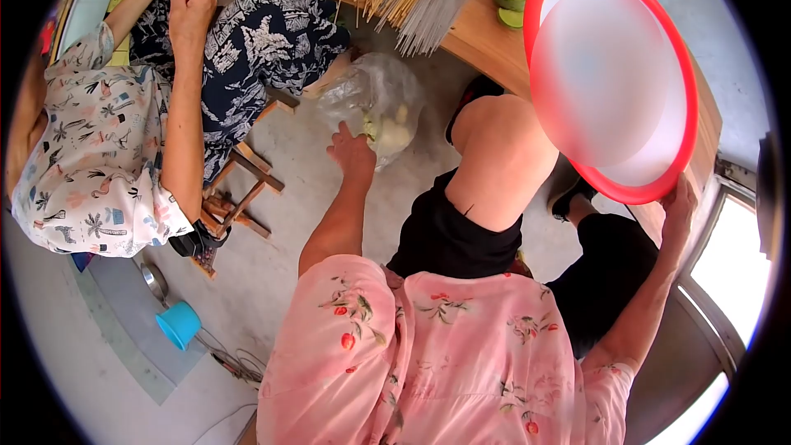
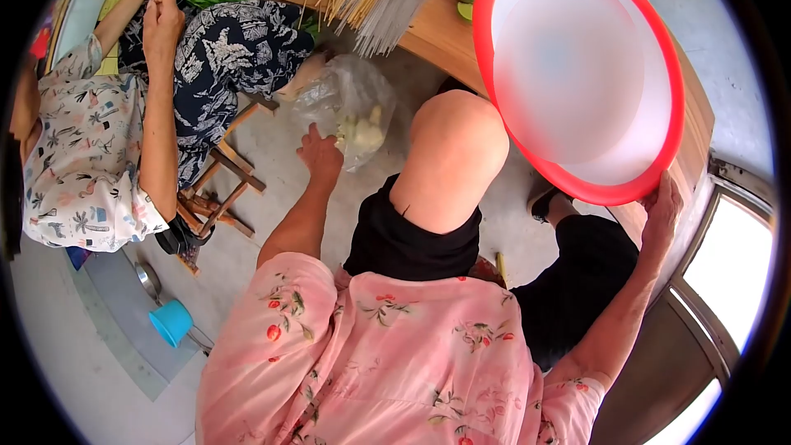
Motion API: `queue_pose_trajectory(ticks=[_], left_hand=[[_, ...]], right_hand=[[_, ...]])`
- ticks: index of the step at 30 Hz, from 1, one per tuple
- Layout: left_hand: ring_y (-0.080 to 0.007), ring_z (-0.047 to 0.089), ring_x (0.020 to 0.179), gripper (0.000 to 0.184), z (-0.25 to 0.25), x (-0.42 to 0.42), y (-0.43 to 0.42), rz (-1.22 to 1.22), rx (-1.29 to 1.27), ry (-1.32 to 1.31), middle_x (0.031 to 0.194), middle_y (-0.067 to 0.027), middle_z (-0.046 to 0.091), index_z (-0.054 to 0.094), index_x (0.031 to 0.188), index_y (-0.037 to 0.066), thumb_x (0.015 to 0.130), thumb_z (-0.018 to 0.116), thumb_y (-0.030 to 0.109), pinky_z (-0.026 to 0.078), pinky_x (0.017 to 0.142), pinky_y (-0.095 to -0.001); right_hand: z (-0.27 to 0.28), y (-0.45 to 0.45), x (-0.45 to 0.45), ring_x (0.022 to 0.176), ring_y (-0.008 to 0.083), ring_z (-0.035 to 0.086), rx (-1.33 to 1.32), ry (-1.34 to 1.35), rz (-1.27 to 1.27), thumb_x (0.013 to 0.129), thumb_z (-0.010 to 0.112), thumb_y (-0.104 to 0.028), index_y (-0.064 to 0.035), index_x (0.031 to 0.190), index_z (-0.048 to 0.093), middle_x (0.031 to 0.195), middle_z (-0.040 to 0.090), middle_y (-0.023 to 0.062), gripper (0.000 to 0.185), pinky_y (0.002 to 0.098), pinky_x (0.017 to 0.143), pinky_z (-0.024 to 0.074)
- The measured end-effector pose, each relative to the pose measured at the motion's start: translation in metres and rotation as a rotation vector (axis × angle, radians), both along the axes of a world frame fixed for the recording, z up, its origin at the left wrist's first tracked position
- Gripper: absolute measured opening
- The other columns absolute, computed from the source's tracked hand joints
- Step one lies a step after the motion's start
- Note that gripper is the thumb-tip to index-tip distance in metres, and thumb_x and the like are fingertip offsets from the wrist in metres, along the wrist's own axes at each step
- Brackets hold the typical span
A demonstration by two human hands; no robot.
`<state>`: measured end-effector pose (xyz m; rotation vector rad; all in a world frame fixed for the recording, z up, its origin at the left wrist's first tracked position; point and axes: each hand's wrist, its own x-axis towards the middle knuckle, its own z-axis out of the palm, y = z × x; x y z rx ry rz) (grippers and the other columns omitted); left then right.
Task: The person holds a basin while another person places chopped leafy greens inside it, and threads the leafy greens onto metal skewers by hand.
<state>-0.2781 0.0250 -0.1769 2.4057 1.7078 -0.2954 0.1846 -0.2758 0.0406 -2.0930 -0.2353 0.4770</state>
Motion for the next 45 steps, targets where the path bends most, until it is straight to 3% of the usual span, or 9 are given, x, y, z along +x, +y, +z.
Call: queue_pose_trajectory(ticks=[7, 11, 13, 20, 22, 26, 29, 34, 45], left_hand=[[-0.0275, 0.054, 0.094, 0.021, -0.048, -0.028, 0.010, 0.623, -0.111, -0.177, 0.117, -0.0080, 0.050, 0.070, 0.082, 0.011, 0.074, 0.061, 0.028, 0.043, 0.077, -0.0418], [-0.0266, 0.058, 0.079, 0.018, -0.080, -0.050, 0.023, 0.266, -0.123, 0.216, 0.092, -0.0090, 0.060, 0.069, 0.086, 0.009, 0.074, 0.061, 0.020, 0.045, 0.073, -0.0353], [-0.0225, 0.057, 0.071, 0.030, -0.065, -0.044, 0.009, 0.709, 0.151, -0.736, 0.069, -0.0064, 0.058, 0.063, 0.101, 0.005, 0.072, 0.064, 0.014, 0.045, 0.069, -0.0315], [-0.0149, 0.045, 0.054, 0.048, -0.020, -0.013, -0.021, 0.913, 0.281, -1.092, 0.067, -0.0035, 0.051, 0.052, 0.115, 0.002, 0.070, 0.067, 0.011, 0.042, 0.055, -0.0292], [-0.0142, 0.046, 0.060, 0.034, 0.023, 0.000, -0.024, 1.189, -0.184, -1.037, 0.069, -0.0026, 0.052, 0.057, 0.101, 0.000, 0.070, 0.065, 0.012, 0.041, 0.059, -0.0272], [-0.0184, 0.051, 0.069, 0.027, -0.027, -0.013, -0.024, 1.008, -0.078, -1.078, 0.088, -0.0069, 0.057, 0.060, 0.090, -0.003, 0.070, 0.067, 0.014, 0.041, 0.069, -0.0284], [-0.0138, 0.052, 0.072, 0.015, 0.011, 0.016, -0.021, 1.077, -0.107, -1.307, 0.081, -0.0030, 0.059, 0.062, 0.078, -0.001, 0.073, 0.067, 0.013, 0.041, 0.068, -0.0254], [-0.0110, 0.053, 0.081, 0.009, 0.079, 0.045, -0.040, 0.535, -0.467, -1.461, 0.085, -0.0016, 0.061, 0.061, 0.085, 0.001, 0.076, 0.063, 0.003, 0.040, 0.071, -0.0238], [-0.0138, 0.055, 0.086, 0.033, 0.032, -0.018, -0.050, 0.955, -0.291, -1.320, 0.094, -0.0053, 0.060, 0.058, 0.106, -0.002, 0.076, 0.067, 0.011, 0.043, 0.078, -0.0269]], right_hand=[[0.000, -0.005, 0.001, 0.060, 0.0091, 0.052, 0.006, 0.029, 0.045, 0.094, 0.042, -0.033, -0.0009, 0.087, 0.057, 0.068, 0.056, 0.0019, 0.036, 0.0245, 0.060, 0.0452], [-0.004, -0.010, 0.000, 0.061, 0.0092, 0.053, 0.005, 0.031, 0.082, 0.094, 0.042, -0.033, -0.0009, 0.088, 0.057, 0.069, 0.057, 0.0021, 0.036, 0.0245, 0.061, 0.0453], [-0.008, -0.015, 0.003, 0.062, 0.0097, 0.054, -0.001, 0.028, 0.106, 0.094, 0.042, -0.033, -0.0008, 0.089, 0.057, 0.071, 0.058, 0.0025, 0.036, 0.0249, 0.062, 0.0457], [-0.003, -0.004, -0.009, 0.058, 0.0078, 0.049, 0.022, 0.012, -0.005, 0.094, 0.044, -0.036, -0.0001, 0.085, 0.057, 0.064, 0.050, 0.0009, 0.039, 0.0229, 0.058, 0.0455], [-0.009, -0.017, 0.004, 0.065, 0.0115, 0.056, -0.014, 0.030, 0.079, 0.094, 0.042, -0.034, 0.0011, 0.094, 0.057, 0.074, 0.059, 0.0047, 0.039, 0.0255, 0.064, 0.0469], [-0.010, -0.018, 0.007, 0.066, 0.0117, 0.057, -0.014, 0.016, 0.094, 0.094, 0.042, -0.034, 0.0012, 0.094, 0.057, 0.074, 0.059, 0.0047, 0.039, 0.0255, 0.064, 0.0475], [-0.006, -0.013, 0.002, 0.066, 0.0114, 0.057, -0.004, 0.017, 0.086, 0.094, 0.042, -0.034, 0.0011, 0.093, 0.057, 0.074, 0.059, 0.0044, 0.039, 0.0255, 0.065, 0.0479], [0.001, -0.004, -0.007, 0.063, 0.0093, 0.054, 0.013, 0.054, 0.082, 0.094, 0.042, -0.035, 0.0000, 0.090, 0.058, 0.070, 0.057, 0.0026, 0.038, 0.0241, 0.061, 0.0459], [-0.003, -0.002, -0.003, 0.059, 0.0087, 0.051, -0.012, 0.021, 0.065, 0.094, 0.042, -0.034, -0.0015, 0.086, 0.057, 0.066, 0.053, 0.0012, 0.037, 0.0235, 0.059, 0.0447]])
